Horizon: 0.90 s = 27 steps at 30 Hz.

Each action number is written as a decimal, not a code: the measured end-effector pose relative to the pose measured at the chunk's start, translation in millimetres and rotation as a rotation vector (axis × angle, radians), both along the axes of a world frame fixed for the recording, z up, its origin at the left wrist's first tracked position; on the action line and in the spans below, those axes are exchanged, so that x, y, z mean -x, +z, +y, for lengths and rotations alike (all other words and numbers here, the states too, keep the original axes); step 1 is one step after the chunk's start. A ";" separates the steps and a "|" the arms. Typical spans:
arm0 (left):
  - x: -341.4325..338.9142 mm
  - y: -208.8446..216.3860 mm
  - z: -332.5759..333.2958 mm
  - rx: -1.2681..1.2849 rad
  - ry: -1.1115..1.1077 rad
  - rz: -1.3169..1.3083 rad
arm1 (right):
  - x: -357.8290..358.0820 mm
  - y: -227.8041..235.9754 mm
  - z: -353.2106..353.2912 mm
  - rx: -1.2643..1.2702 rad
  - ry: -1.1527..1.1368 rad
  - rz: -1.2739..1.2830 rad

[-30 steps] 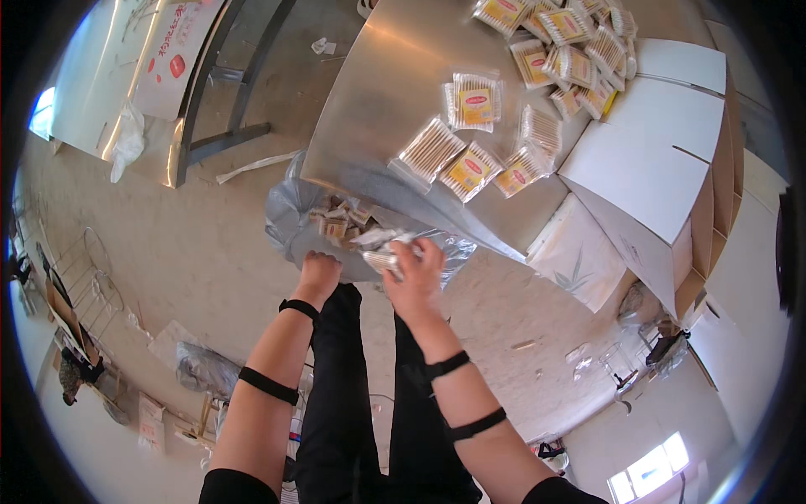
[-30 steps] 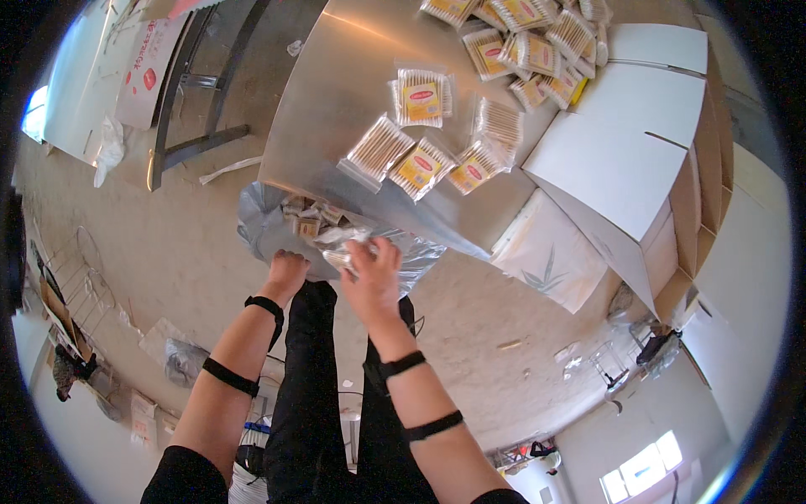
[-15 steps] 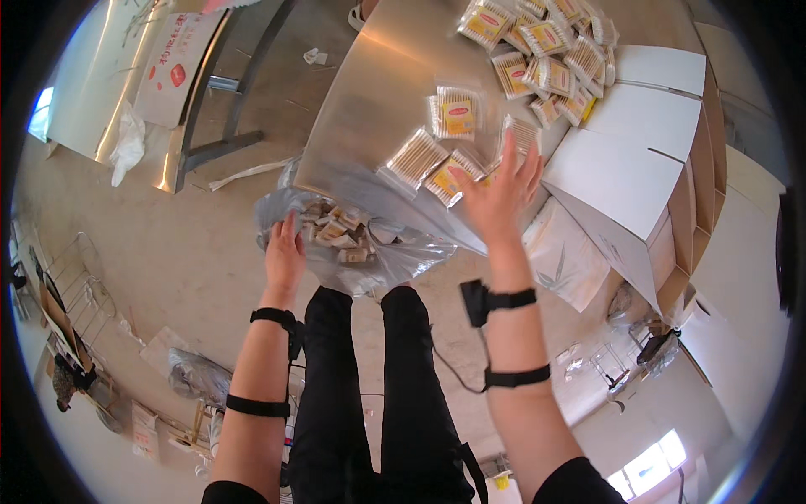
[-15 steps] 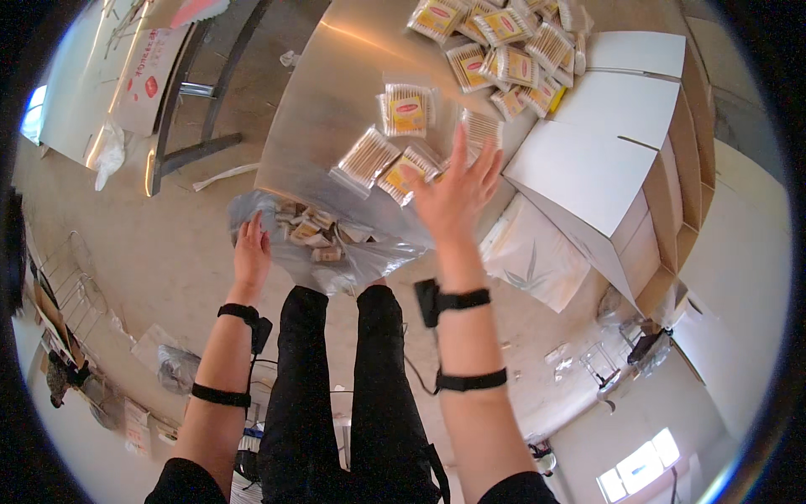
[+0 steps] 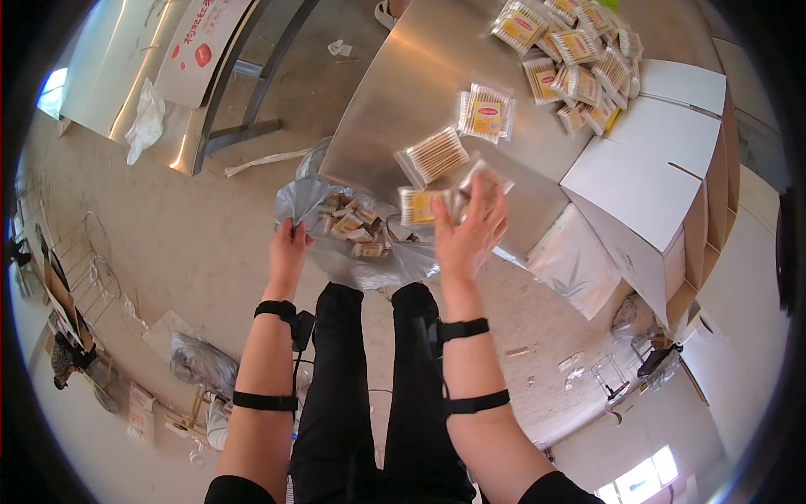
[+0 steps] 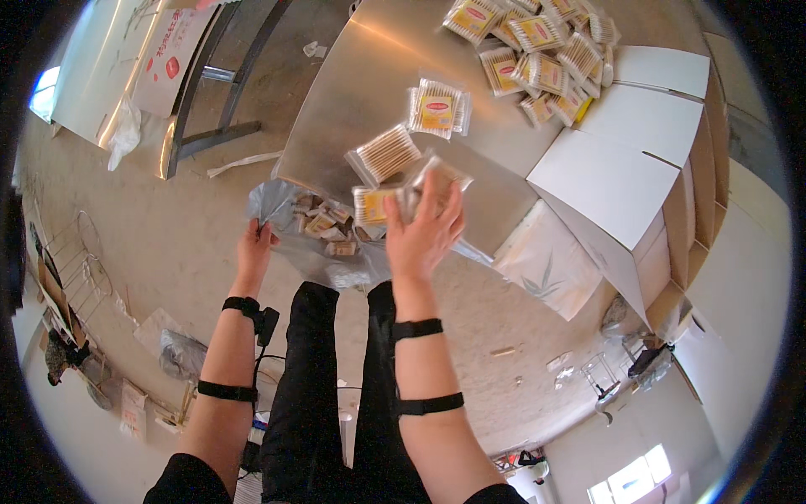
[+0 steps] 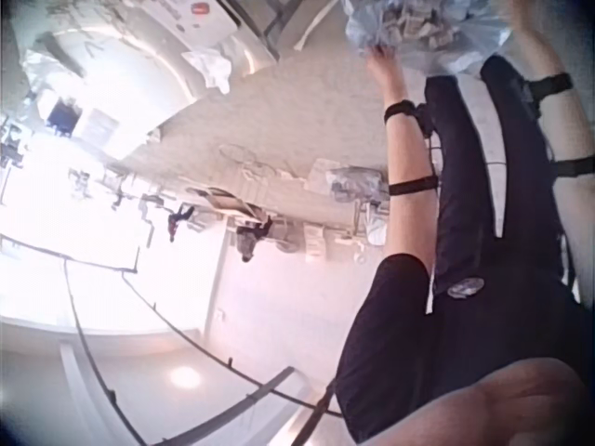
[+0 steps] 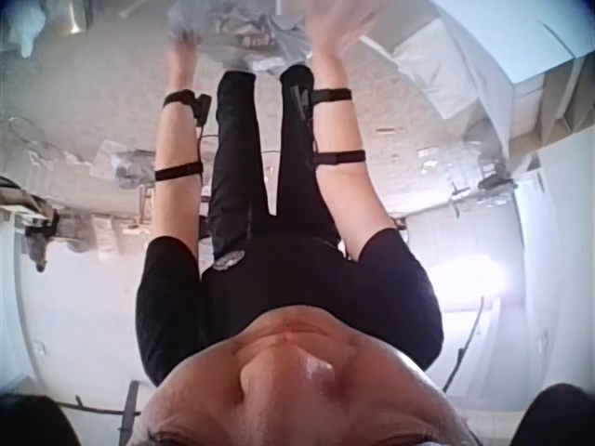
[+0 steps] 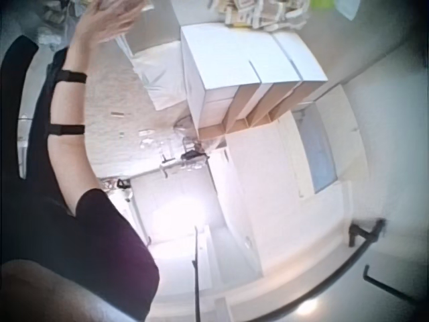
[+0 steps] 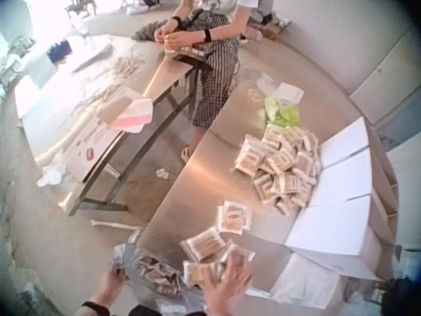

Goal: Collecting and sorting small packaged goods into larger plastic bags in a warehouse or assembly environment.

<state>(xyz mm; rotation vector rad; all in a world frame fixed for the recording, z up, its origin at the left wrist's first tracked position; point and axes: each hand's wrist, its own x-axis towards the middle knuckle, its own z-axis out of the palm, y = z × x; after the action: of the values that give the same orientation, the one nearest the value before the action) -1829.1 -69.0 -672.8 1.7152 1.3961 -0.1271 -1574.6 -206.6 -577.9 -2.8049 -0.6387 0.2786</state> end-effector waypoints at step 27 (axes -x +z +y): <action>-40.8 35.6 32.6 0.542 0.736 -0.536 | 67.0 -17.2 41.3 -0.283 0.768 0.212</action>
<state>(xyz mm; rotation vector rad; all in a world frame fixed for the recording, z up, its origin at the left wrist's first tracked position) -1788.3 -36.4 -637.2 0.6557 1.3275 0.3177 -1641.6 -165.2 -595.1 -2.1128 -1.5347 0.5567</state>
